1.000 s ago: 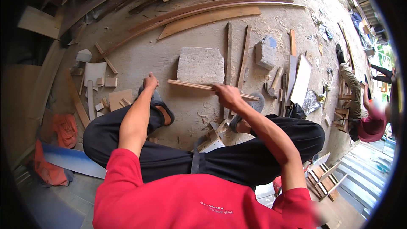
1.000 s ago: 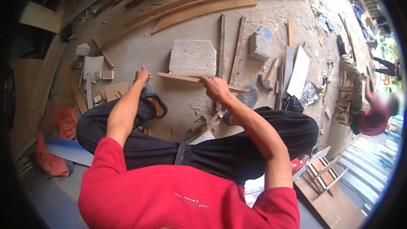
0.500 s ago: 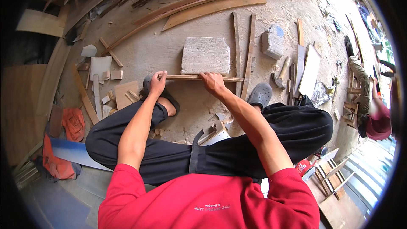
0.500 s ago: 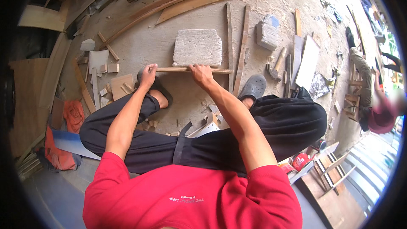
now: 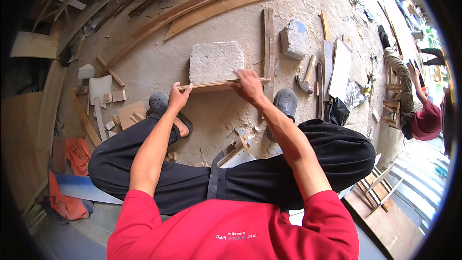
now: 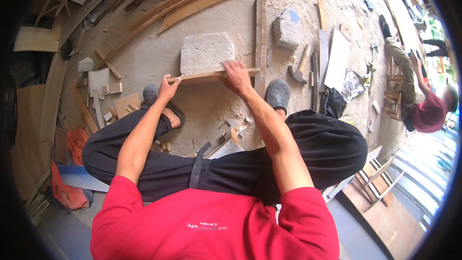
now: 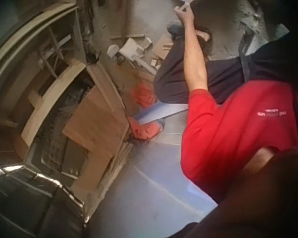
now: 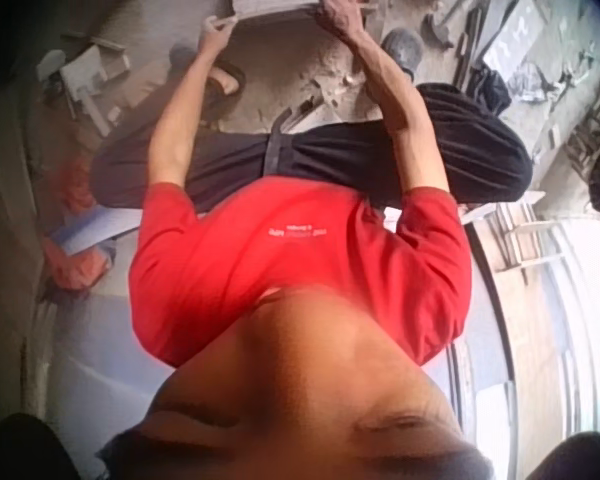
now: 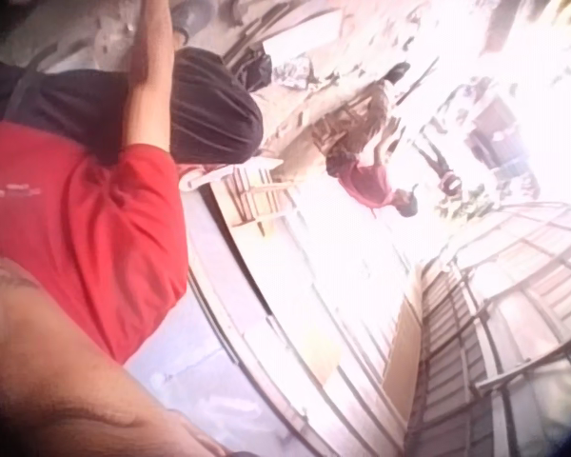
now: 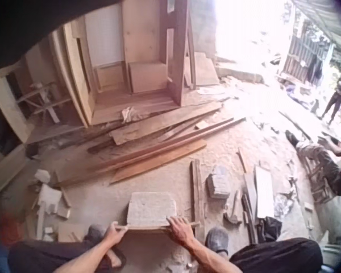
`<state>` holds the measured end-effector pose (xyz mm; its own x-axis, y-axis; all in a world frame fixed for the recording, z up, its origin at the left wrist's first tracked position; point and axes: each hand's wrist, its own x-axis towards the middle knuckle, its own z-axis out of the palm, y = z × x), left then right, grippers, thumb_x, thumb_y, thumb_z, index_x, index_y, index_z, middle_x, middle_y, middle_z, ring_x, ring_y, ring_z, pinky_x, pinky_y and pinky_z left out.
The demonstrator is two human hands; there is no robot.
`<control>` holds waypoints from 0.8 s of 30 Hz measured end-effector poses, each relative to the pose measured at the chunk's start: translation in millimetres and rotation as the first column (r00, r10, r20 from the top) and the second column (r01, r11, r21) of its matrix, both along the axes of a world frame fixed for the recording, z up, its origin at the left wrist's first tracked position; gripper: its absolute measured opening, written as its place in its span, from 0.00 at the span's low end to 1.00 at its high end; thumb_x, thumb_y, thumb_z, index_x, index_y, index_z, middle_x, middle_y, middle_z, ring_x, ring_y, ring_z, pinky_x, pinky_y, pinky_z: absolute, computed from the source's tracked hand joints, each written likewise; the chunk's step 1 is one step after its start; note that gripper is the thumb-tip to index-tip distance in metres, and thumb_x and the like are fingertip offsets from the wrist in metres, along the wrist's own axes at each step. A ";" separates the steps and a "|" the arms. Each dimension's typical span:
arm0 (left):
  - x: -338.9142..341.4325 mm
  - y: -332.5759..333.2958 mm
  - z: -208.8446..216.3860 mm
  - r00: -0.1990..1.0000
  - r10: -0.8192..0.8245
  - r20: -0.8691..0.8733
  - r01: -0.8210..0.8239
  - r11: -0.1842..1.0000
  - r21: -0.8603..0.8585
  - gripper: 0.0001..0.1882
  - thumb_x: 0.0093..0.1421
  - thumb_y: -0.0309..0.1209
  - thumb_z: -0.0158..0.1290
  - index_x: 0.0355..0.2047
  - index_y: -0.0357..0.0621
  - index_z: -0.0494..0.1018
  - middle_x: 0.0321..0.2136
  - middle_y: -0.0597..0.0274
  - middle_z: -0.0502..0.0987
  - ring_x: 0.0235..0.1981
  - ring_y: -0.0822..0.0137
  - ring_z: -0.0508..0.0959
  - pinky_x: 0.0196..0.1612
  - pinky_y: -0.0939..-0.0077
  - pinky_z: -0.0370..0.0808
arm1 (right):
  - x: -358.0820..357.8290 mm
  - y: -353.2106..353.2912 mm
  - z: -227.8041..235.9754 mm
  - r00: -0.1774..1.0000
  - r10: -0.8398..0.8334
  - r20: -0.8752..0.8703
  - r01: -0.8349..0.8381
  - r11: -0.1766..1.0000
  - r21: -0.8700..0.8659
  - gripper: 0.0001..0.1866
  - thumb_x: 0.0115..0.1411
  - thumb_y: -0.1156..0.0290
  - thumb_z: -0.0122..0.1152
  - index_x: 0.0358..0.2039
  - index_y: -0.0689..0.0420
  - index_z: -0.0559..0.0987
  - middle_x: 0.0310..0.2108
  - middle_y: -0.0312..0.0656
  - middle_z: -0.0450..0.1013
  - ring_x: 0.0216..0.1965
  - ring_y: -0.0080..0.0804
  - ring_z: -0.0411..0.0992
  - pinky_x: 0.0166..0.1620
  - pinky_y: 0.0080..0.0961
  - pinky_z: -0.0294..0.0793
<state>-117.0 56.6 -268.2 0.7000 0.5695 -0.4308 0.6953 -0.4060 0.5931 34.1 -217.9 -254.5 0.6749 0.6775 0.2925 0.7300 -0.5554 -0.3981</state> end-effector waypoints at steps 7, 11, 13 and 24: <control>19.0 -15.3 9.9 0.971 -0.229 0.065 0.197 0.925 0.325 0.32 0.57 0.43 0.54 0.58 0.38 0.63 0.63 0.42 0.59 0.66 0.48 0.57 0.66 0.56 0.54 | 24.3 -122.1 -43.7 0.534 -0.720 -0.444 0.772 0.629 -0.092 0.14 0.62 0.67 0.51 0.45 0.60 0.74 0.39 0.59 0.75 0.44 0.58 0.73 0.50 0.45 0.70; 27.3 -37.9 12.8 0.912 -0.409 0.038 0.321 0.766 0.557 0.27 0.58 0.39 0.52 0.57 0.43 0.65 0.64 0.46 0.59 0.67 0.49 0.54 0.68 0.50 0.48 | -3.7 -142.7 -75.3 0.482 -0.664 -0.572 0.503 0.744 -0.440 0.22 0.58 0.57 0.60 0.44 0.62 0.75 0.37 0.60 0.76 0.44 0.57 0.75 0.49 0.43 0.72; 27.2 -47.5 15.1 0.884 -0.465 0.040 0.375 0.760 0.530 0.28 0.59 0.41 0.52 0.59 0.44 0.65 0.64 0.49 0.59 0.68 0.50 0.52 0.68 0.48 0.45 | -18.0 -123.9 -72.9 0.447 -0.687 -0.573 0.456 0.726 -0.515 0.28 0.55 0.51 0.65 0.44 0.63 0.74 0.42 0.61 0.75 0.48 0.56 0.73 0.51 0.44 0.72; 29.0 -78.5 17.3 0.810 -0.580 -0.085 0.550 0.700 0.456 0.37 0.59 0.49 0.53 0.63 0.40 0.60 0.66 0.47 0.55 0.69 0.51 0.49 0.70 0.49 0.41 | -31.7 -125.4 -79.8 0.510 -0.656 -0.556 0.452 0.755 -0.475 0.28 0.51 0.57 0.67 0.46 0.62 0.69 0.43 0.60 0.74 0.46 0.58 0.73 0.48 0.47 0.73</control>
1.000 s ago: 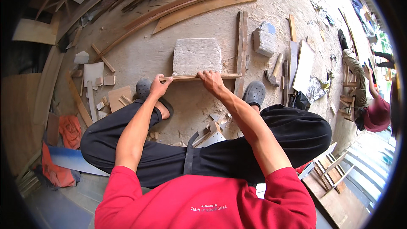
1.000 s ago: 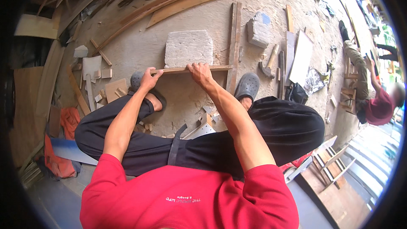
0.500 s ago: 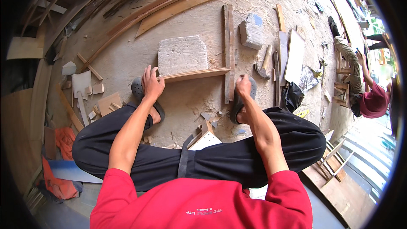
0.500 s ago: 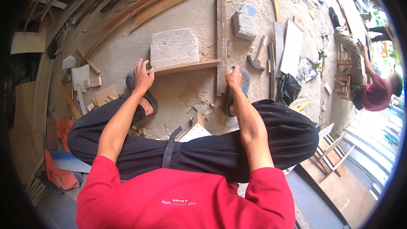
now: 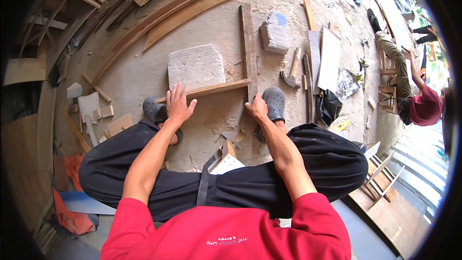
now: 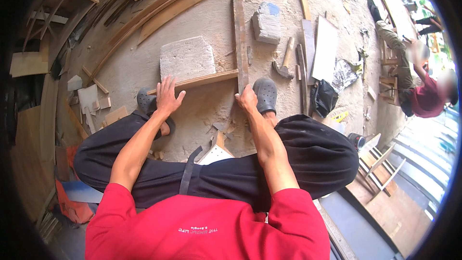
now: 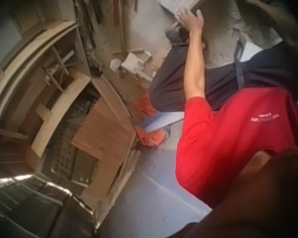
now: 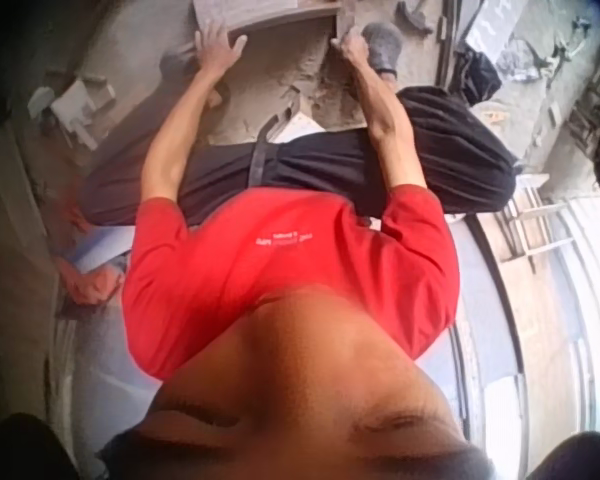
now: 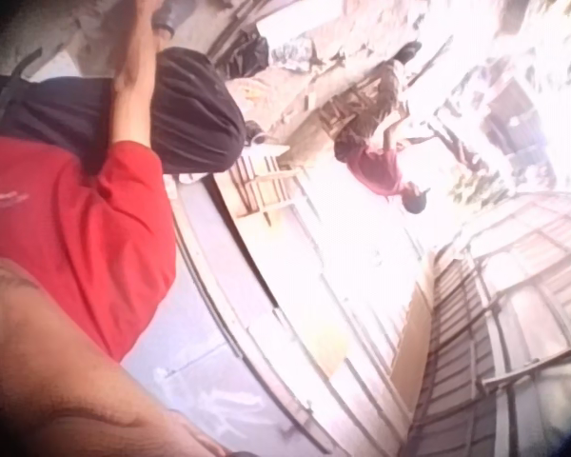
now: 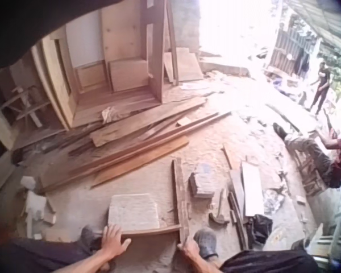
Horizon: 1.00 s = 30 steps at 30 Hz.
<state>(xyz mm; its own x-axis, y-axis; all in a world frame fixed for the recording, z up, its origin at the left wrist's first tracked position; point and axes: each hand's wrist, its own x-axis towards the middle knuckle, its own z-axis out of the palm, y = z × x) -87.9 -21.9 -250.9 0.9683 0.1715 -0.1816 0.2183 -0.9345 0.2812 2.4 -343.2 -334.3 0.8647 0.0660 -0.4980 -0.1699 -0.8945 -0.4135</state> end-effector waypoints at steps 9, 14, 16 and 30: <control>3.0 -4.7 0.9 0.982 0.086 -0.166 -0.084 0.996 0.018 0.45 0.57 0.57 0.52 0.65 0.39 0.55 0.67 0.44 0.52 0.70 0.50 0.44 0.70 0.48 0.34 | 1.5 -21.6 32.7 0.858 -0.321 -0.401 0.510 0.631 0.584 0.11 0.59 0.66 0.52 0.35 0.62 0.73 0.26 0.44 0.74 0.22 0.33 0.73 0.25 0.29 0.73; 15.8 -20.0 9.3 0.977 0.112 -0.184 -0.109 0.994 0.027 0.47 0.57 0.59 0.51 0.66 0.38 0.53 0.67 0.43 0.50 0.71 0.50 0.41 0.69 0.46 0.29 | 8.3 -51.3 83.2 0.847 -0.266 -0.459 0.524 0.556 0.645 0.10 0.57 0.66 0.49 0.30 0.60 0.72 0.25 0.44 0.73 0.18 0.33 0.70 0.21 0.29 0.71; 17.9 -25.6 12.5 0.977 0.128 -0.170 -0.123 0.992 0.036 0.47 0.57 0.60 0.51 0.65 0.38 0.54 0.67 0.43 0.50 0.71 0.50 0.40 0.69 0.45 0.28 | 8.7 -56.7 104.5 0.799 -0.278 -0.533 0.593 0.510 0.623 0.10 0.57 0.65 0.49 0.30 0.59 0.72 0.25 0.43 0.73 0.18 0.33 0.70 0.21 0.28 0.70; 146.5 -95.1 97.0 0.927 0.372 0.041 -0.083 0.312 -0.947 0.32 0.64 0.49 0.52 0.56 0.31 0.67 0.50 0.48 0.75 0.49 0.61 0.77 0.49 0.70 0.74 | -4.1 -27.8 273.3 0.940 -0.229 -0.252 0.340 0.681 0.649 0.12 0.64 0.64 0.52 0.33 0.62 0.71 0.22 0.42 0.73 0.15 0.29 0.70 0.17 0.27 0.68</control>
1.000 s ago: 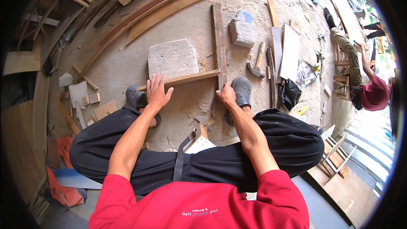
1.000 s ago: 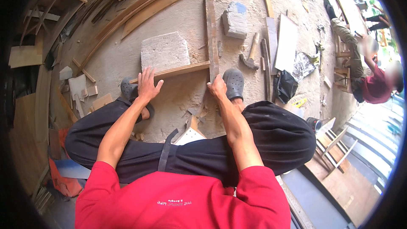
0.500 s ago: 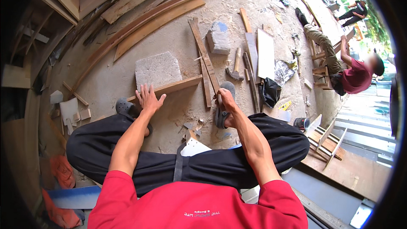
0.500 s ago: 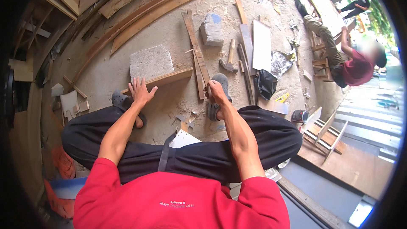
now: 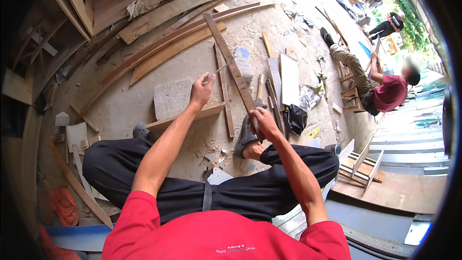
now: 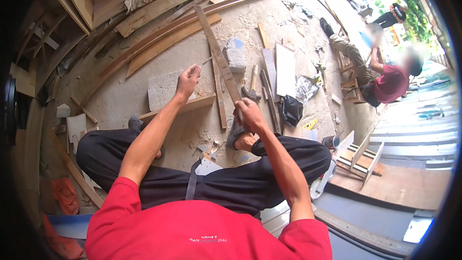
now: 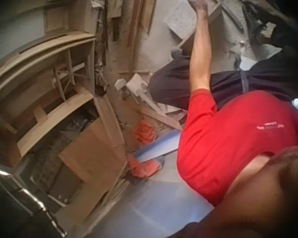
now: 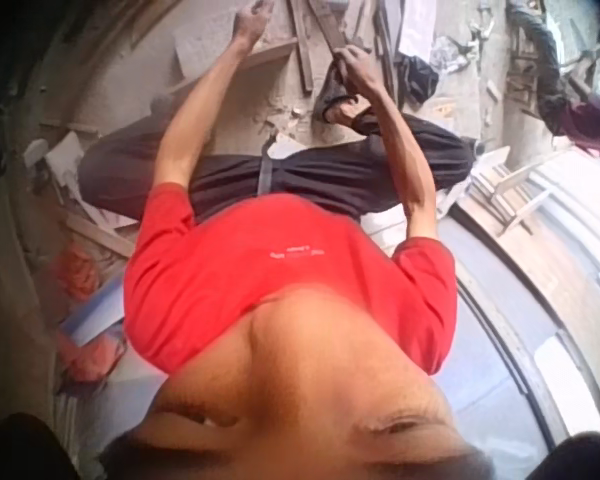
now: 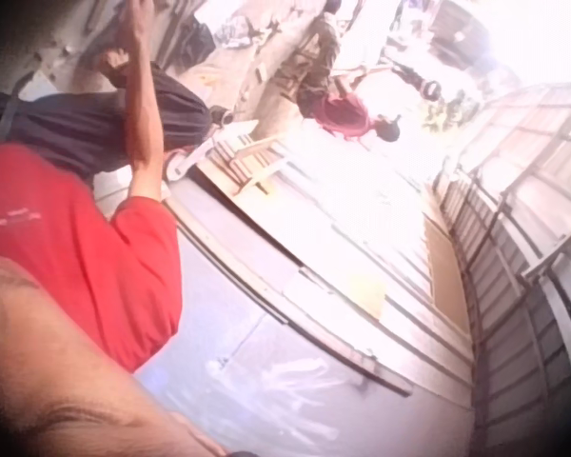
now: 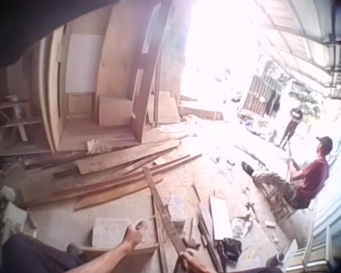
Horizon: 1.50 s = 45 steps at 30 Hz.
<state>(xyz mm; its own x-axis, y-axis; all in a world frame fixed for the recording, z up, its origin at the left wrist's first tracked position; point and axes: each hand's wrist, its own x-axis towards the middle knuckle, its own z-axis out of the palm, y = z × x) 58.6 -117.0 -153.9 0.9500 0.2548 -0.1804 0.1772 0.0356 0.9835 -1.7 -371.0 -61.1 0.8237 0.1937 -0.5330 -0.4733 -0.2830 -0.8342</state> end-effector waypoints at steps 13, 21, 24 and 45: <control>26.2 -16.9 6.8 0.992 0.056 -0.114 -0.026 0.969 0.247 0.20 0.64 0.43 0.53 0.29 0.37 0.81 0.19 0.62 0.79 0.19 0.72 0.80 0.26 0.76 0.76 | -39.0 -1.6 -29.4 0.952 0.127 0.278 -0.036 0.950 -0.311 0.15 0.62 0.62 0.58 0.34 0.63 0.76 0.21 0.39 0.75 0.17 0.23 0.72 0.21 0.24 0.71; 32.9 -51.7 9.3 0.995 -0.099 -0.014 0.100 0.972 0.211 0.18 0.66 0.43 0.50 0.36 0.40 0.78 0.27 0.55 0.81 0.32 0.66 0.83 0.37 0.71 0.77 | -55.1 -33.0 -45.0 0.970 -0.058 0.237 0.116 0.964 -0.239 0.14 0.61 0.63 0.58 0.30 0.63 0.74 0.20 0.39 0.74 0.17 0.22 0.71 0.20 0.23 0.71; 43.8 -45.8 13.4 0.962 -0.030 0.270 -0.184 0.656 0.731 0.24 0.64 0.46 0.50 0.54 0.45 0.70 0.49 0.46 0.74 0.51 0.55 0.75 0.53 0.64 0.71 | -57.5 -32.9 -36.2 0.963 -0.142 0.230 0.190 0.962 -0.198 0.15 0.62 0.63 0.58 0.28 0.63 0.74 0.20 0.39 0.74 0.17 0.22 0.71 0.20 0.22 0.71; 26.8 -104.0 46.5 0.924 -0.351 0.154 0.375 0.911 -0.171 0.17 0.67 0.40 0.52 0.42 0.36 0.73 0.35 0.59 0.81 0.33 0.70 0.80 0.38 0.75 0.78 | -14.2 -25.7 -42.0 0.915 -0.070 0.398 0.126 0.985 -0.116 0.20 0.64 0.58 0.59 0.45 0.63 0.77 0.37 0.47 0.78 0.39 0.31 0.76 0.44 0.26 0.74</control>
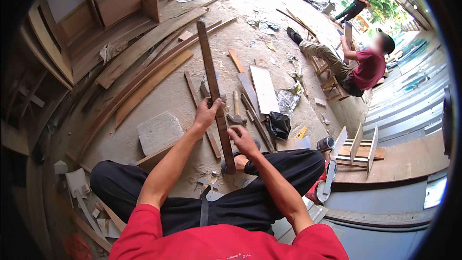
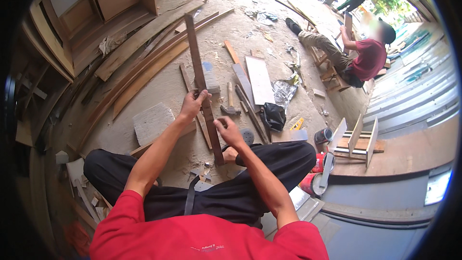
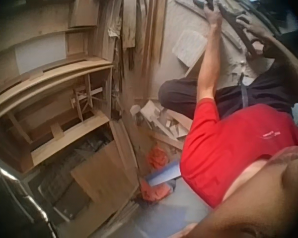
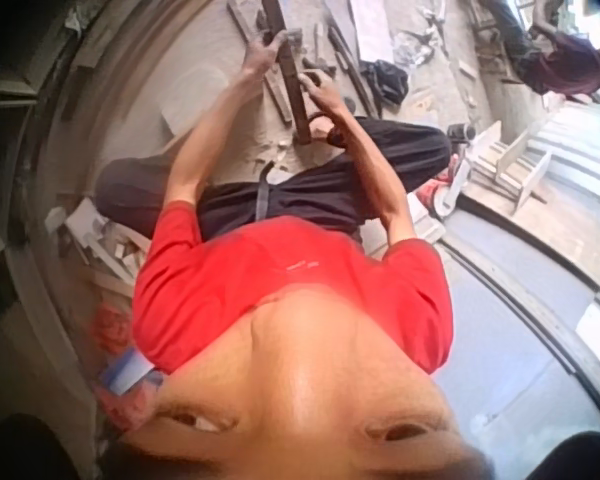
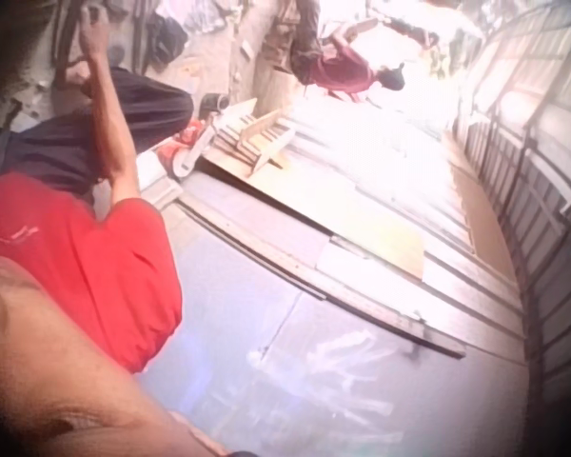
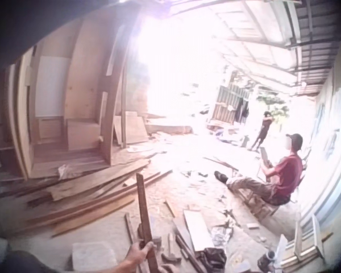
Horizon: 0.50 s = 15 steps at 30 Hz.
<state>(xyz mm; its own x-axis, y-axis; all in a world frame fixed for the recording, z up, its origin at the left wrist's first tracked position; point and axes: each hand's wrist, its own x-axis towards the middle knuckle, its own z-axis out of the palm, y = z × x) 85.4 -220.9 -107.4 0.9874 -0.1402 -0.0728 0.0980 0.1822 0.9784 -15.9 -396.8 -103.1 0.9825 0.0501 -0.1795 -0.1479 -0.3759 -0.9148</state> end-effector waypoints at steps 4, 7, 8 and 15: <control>-16.3 -10.0 18.8 0.998 -0.053 0.032 0.052 0.998 0.020 0.17 0.66 0.40 0.53 0.42 0.35 0.73 0.36 0.58 0.82 0.37 0.71 0.80 0.42 0.77 0.77 | 37.6 -3.6 45.1 0.995 -0.019 0.096 0.023 0.999 -0.035 0.19 0.65 0.59 0.58 0.44 0.63 0.78 0.37 0.48 0.79 0.41 0.33 0.77 0.45 0.28 0.75; -14.2 -1.6 13.5 0.997 -0.075 0.013 0.075 0.997 -0.010 0.19 0.64 0.38 0.56 0.45 0.33 0.70 0.37 0.56 0.81 0.39 0.71 0.80 0.43 0.78 0.77 | 48.7 6.4 62.7 0.997 0.068 -0.036 -0.071 0.994 -0.083 0.25 0.62 0.55 0.60 0.50 0.63 0.75 0.41 0.51 0.78 0.44 0.37 0.77 0.48 0.31 0.74; -13.8 -3.1 17.4 0.996 -0.086 0.012 0.086 0.996 -0.015 0.20 0.63 0.38 0.57 0.46 0.33 0.69 0.37 0.55 0.81 0.39 0.71 0.80 0.43 0.78 0.77 | 45.9 6.5 60.3 0.994 0.090 -0.062 -0.094 0.993 -0.073 0.28 0.61 0.53 0.61 0.52 0.62 0.72 0.42 0.52 0.77 0.45 0.38 0.77 0.49 0.31 0.74; -11.6 -13.0 26.1 1.000 0.004 -0.022 -0.001 0.994 0.109 0.32 0.58 0.41 0.63 0.51 0.30 0.64 0.37 0.53 0.81 0.38 0.71 0.80 0.39 0.80 0.76 | -7.5 18.5 47.0 0.998 0.062 -0.022 -0.066 0.945 -0.321 0.43 0.50 0.54 0.72 0.60 0.59 0.61 0.38 0.56 0.78 0.41 0.49 0.78 0.46 0.37 0.75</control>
<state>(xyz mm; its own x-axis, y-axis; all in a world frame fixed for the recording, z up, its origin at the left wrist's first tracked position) 73.8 -233.9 -81.3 0.9858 -0.1278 -0.1091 0.1194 0.0754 0.9900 -23.4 -378.3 -56.1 0.9768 0.0506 -0.2081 -0.1241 -0.6584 -0.7424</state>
